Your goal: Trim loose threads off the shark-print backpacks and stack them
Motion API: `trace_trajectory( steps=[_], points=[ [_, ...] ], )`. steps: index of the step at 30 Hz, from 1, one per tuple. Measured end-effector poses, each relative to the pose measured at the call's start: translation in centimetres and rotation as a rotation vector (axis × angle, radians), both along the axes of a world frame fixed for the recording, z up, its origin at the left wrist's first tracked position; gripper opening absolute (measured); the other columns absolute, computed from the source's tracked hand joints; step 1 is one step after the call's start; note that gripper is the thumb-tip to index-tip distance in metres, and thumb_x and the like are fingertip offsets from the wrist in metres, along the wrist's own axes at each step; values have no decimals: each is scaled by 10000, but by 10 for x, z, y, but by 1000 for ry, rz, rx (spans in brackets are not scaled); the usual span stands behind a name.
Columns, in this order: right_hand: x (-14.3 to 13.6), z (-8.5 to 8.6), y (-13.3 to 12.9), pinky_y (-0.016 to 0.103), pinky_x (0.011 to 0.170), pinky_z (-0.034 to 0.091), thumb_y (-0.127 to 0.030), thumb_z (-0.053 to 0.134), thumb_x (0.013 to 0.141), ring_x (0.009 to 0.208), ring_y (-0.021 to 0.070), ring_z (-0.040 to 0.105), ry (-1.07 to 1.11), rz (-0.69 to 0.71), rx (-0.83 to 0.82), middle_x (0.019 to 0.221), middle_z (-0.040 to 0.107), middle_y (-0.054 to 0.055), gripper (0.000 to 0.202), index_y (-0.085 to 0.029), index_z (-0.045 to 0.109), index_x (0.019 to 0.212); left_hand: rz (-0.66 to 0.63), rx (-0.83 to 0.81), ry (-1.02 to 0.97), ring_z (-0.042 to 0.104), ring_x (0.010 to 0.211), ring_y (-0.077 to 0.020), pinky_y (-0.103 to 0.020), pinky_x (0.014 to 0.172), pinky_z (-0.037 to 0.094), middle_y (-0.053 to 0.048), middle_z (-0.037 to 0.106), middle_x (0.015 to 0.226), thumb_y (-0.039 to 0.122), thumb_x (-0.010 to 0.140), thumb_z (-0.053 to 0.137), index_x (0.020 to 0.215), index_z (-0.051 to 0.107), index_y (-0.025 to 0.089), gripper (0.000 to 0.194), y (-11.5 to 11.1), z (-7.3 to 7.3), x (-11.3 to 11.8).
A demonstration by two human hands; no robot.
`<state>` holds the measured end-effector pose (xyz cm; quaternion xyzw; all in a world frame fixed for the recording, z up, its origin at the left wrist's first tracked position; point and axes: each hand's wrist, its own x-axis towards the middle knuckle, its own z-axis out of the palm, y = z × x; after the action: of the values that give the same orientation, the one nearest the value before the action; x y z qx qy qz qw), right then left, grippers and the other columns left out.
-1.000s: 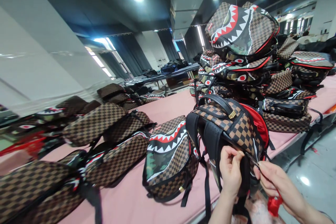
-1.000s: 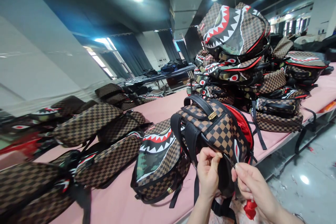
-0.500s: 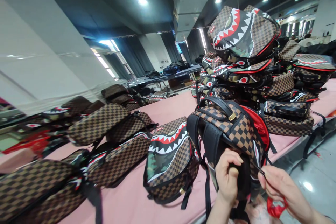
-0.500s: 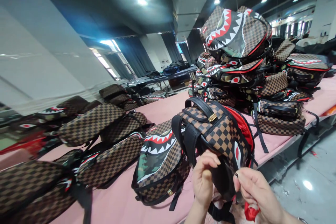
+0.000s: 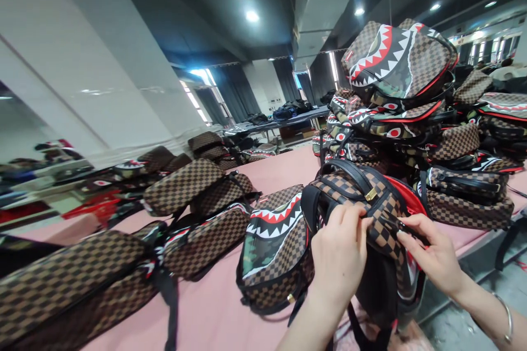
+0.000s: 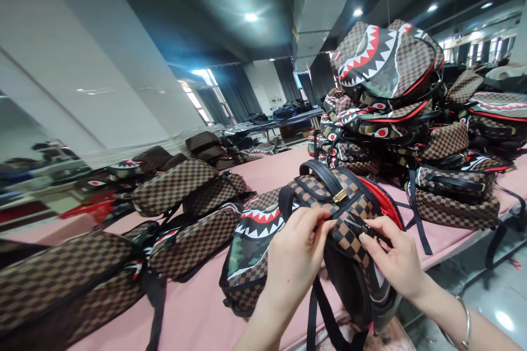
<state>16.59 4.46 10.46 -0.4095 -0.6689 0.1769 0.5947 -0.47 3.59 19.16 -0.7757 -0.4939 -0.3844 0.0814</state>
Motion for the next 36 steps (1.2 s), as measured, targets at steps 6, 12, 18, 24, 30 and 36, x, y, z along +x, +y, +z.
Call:
trace_trajectory(
  steps=[6,12,18,24,30,36],
  points=[
    [5,10,11,232,681,515,-284,487,867,774,159,651,-202,-61,109,867,676,33,136,-208,565,948,71,-28,291,585,658,-167,-262,517,390,-22,601,779,175,837,456,757,550,192,125,22,18,7],
    [7,18,11,214,637,513,-312,463,879,754,151,658,-271,-45,98,869,681,27,165,-208,562,961,-47,-19,64,545,698,-149,-254,602,406,-16,561,754,156,842,429,740,478,188,118,34,10,6],
    [2,24,13,216,615,510,-310,460,882,684,141,662,-356,-125,168,816,694,33,178,-189,579,935,-109,33,-24,514,688,-142,-256,611,386,-20,540,749,168,857,399,734,464,186,140,32,-1,8],
    [5,26,13,217,631,517,-280,471,872,691,146,664,-338,-131,204,807,692,35,157,-190,590,922,-221,-28,-270,485,641,-132,-250,591,378,-9,507,686,223,868,385,675,463,183,212,32,0,-2],
    [-2,-8,-13,192,539,532,-349,528,828,663,153,658,-212,-33,204,812,672,44,263,-189,520,1036,-19,46,-734,536,847,-186,-314,775,419,-50,586,811,481,874,304,759,577,186,418,93,-12,-66],
    [5,-41,18,221,617,525,-274,625,754,663,152,651,-278,-174,284,856,688,34,286,-210,573,1028,-188,-399,-846,542,1059,-218,-364,942,396,-96,628,1084,561,856,259,1031,602,173,546,122,-46,-100]
  ],
)
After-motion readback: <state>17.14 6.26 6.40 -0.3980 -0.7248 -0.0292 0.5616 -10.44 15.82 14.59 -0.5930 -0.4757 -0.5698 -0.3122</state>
